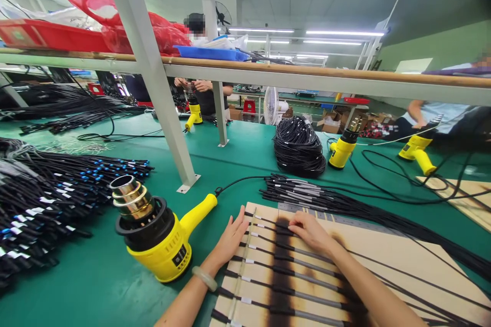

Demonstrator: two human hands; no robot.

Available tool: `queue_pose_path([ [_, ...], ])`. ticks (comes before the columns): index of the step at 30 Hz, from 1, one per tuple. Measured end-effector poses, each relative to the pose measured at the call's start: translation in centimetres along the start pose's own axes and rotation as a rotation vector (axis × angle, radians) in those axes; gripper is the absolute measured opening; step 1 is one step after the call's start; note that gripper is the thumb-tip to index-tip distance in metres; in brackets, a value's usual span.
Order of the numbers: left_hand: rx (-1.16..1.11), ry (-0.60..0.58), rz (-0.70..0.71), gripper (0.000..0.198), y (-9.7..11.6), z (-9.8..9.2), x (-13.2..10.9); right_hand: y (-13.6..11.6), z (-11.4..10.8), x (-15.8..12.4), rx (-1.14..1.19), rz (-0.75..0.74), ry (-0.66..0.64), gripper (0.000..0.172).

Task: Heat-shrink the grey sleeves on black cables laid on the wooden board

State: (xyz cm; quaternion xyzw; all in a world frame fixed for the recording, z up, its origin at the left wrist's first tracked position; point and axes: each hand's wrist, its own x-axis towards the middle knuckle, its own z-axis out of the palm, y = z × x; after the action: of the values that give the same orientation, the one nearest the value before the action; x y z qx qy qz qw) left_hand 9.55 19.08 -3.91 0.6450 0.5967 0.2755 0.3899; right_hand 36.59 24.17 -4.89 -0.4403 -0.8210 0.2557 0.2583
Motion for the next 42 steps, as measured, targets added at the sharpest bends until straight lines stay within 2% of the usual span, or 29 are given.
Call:
queue_pose_path([
  [7,0.003,-0.035,0.07,0.069,0.1,-0.1,0.3,-0.1,-0.6,-0.5,0.034,-0.002,-0.008,0.014],
  [14,0.012,-0.046,0.054,0.068,0.2,0.0,0.3,-0.3,-0.5,-0.8,0.073,0.023,0.022,0.003],
  [21,0.005,-0.019,0.007,0.071,-0.1,0.1,0.2,-1.8,-0.6,-1.2,0.048,-0.011,0.014,0.007],
  [25,-0.003,-0.01,-0.007,0.076,0.2,0.1,0.2,-1.9,-0.4,-0.9,0.017,-0.011,0.055,0.007],
  [31,0.002,-0.012,0.046,0.073,0.0,0.1,0.3,-4.1,2.0,1.5,-0.091,-0.054,0.056,0.004],
  [36,0.021,-0.032,0.076,0.068,0.1,0.1,0.3,-6.6,4.3,3.6,-0.129,-0.067,0.054,0.01],
  [38,0.042,-0.046,0.074,0.07,0.3,0.1,0.3,-6.5,4.1,3.7,-0.113,-0.064,0.063,0.003],
  [42,0.073,-0.064,0.047,0.072,0.7,0.0,0.0,-4.0,1.8,2.4,-0.064,-0.007,0.104,0.008],
])
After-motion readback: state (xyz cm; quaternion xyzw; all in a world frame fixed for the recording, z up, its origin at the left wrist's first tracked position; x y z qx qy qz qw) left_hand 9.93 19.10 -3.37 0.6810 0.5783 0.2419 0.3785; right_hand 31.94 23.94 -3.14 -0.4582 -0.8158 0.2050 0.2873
